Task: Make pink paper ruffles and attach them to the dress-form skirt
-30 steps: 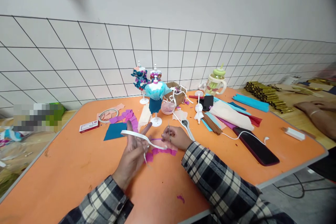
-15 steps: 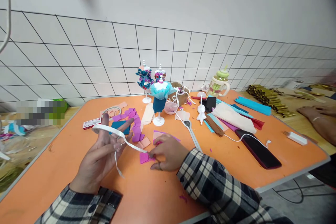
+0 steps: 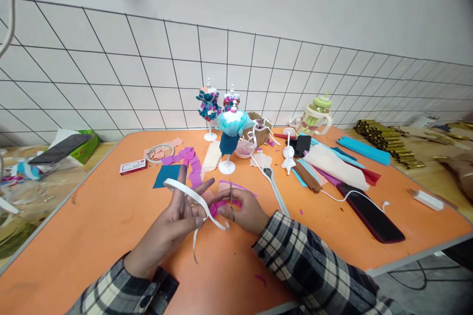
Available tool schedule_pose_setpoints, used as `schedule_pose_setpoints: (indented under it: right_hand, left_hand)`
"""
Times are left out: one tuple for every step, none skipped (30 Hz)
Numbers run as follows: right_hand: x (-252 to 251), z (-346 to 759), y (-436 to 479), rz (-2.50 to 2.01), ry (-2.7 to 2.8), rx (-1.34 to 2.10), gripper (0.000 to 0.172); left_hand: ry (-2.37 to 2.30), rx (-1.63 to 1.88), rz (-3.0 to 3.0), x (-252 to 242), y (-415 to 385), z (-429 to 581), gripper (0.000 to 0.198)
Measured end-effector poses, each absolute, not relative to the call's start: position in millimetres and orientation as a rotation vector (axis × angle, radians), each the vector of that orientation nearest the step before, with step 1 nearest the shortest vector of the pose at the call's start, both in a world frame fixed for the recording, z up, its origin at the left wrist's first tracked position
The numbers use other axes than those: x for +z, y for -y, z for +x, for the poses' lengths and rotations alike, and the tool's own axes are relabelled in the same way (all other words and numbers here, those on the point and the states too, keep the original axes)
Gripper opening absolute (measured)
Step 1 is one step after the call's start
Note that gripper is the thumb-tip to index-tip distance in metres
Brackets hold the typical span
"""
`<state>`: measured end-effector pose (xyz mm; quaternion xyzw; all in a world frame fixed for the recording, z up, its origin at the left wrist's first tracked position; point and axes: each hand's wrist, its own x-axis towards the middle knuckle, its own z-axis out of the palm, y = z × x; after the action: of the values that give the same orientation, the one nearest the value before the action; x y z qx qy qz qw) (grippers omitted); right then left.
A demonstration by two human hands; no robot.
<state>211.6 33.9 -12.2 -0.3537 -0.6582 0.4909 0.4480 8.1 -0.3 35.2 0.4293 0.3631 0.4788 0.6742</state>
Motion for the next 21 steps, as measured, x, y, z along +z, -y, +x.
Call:
schedule_pose_setpoints:
  right_hand:
    - [-11.9, 209.7, -31.7, -0.855, 1.601, 1.285, 0.028]
    - [-11.7, 208.5, -30.0, -0.857, 1.570, 1.318, 0.030]
    - [-11.4, 207.8, -28.7, -0.878, 1.541, 1.321, 0.029]
    - [-11.1, 207.3, -27.6, -0.905, 1.515, 1.311, 0.028]
    - [-10.5, 207.0, -26.5, -0.919, 1.500, 1.315, 0.026]
    - [-9.8, 206.6, -25.4, -0.919, 1.499, 1.338, 0.025]
    - [-8.8, 206.0, -24.1, -0.910, 1.511, 1.371, 0.025]
    - [-7.8, 205.3, -22.8, -0.902, 1.528, 1.398, 0.023]
    - [-6.8, 204.5, -21.7, -0.899, 1.542, 1.413, 0.020]
    - [-5.9, 203.8, -20.8, -0.902, 1.553, 1.418, 0.016]
    - [-5.3, 203.3, -20.4, -0.911, 1.562, 1.412, 0.012]
    - [-4.9, 202.9, -20.3, -0.920, 1.568, 1.400, 0.010]
    - [-4.9, 202.8, -20.6, -0.921, 1.571, 1.391, 0.011]
    - [-5.0, 202.9, -21.0, -0.914, 1.573, 1.387, 0.012]
    - [-5.4, 203.1, -21.6, -0.901, 1.572, 1.388, 0.014]
    - [-5.8, 203.3, -22.1, -0.884, 1.566, 1.394, 0.015]
    - [-6.2, 203.4, -22.5, -0.868, 1.554, 1.405, 0.017]
    - [-6.6, 203.5, -22.6, -0.856, 1.540, 1.419, 0.018]
    - [-6.9, 203.5, -22.5, -0.849, 1.526, 1.426, 0.019]
    - [-7.3, 203.4, -22.2, -0.846, 1.513, 1.427, 0.019]
    - [-7.7, 203.2, -21.8, -0.843, 1.499, 1.425, 0.020]
  left_hand:
    - [-0.823, 1.064, 0.978, 33.1, 1.3, 9.9, 0.128]
    - [-0.836, 1.055, 0.990, 32.0, 2.2, 11.3, 0.127]
    - [-0.854, 1.049, 1.000, 31.6, 3.0, 12.4, 0.127]
    - [-0.872, 1.048, 1.009, 31.8, 3.7, 13.3, 0.127]
    - [-0.887, 1.047, 1.017, 32.3, 4.2, 13.9, 0.127]
    - [-0.895, 1.047, 1.023, 33.1, 4.5, 14.4, 0.128]
    - [-0.901, 1.050, 1.028, 33.9, 4.7, 14.6, 0.128]
    - [-0.905, 1.051, 1.030, 34.6, 4.6, 14.6, 0.128]
    - [-0.909, 1.049, 1.036, 35.2, 4.4, 14.3, 0.127]
    - [-0.914, 1.041, 1.050, 35.6, 4.0, 13.6, 0.127]
    - [-0.921, 1.028, 1.073, 36.0, 3.3, 12.5, 0.126]
    - [-0.929, 1.013, 1.098, 36.2, 2.4, 11.2, 0.125]
    - [-0.935, 0.993, 1.122, 36.3, 1.4, 9.5, 0.124]
    - [-0.937, 0.976, 1.140, 36.3, 0.3, 7.8, 0.123]
    - [-0.941, 0.960, 1.154, 36.1, -0.7, 6.0, 0.121]
    - [-0.950, 0.943, 1.162, 35.9, -1.7, 4.4, 0.120]
    - [-0.962, 0.930, 1.170, 35.7, -2.6, 3.1, 0.118]
    - [-0.979, 0.923, 1.184, 35.4, -3.2, 2.2, 0.117]
    - [-0.999, 0.921, 1.202, 35.2, -3.7, 1.6, 0.117]
    - [-1.017, 0.925, 1.221, 34.9, -4.1, 1.4, 0.117]
    - [-1.023, 0.930, 1.234, 34.6, -4.4, 1.5, 0.116]
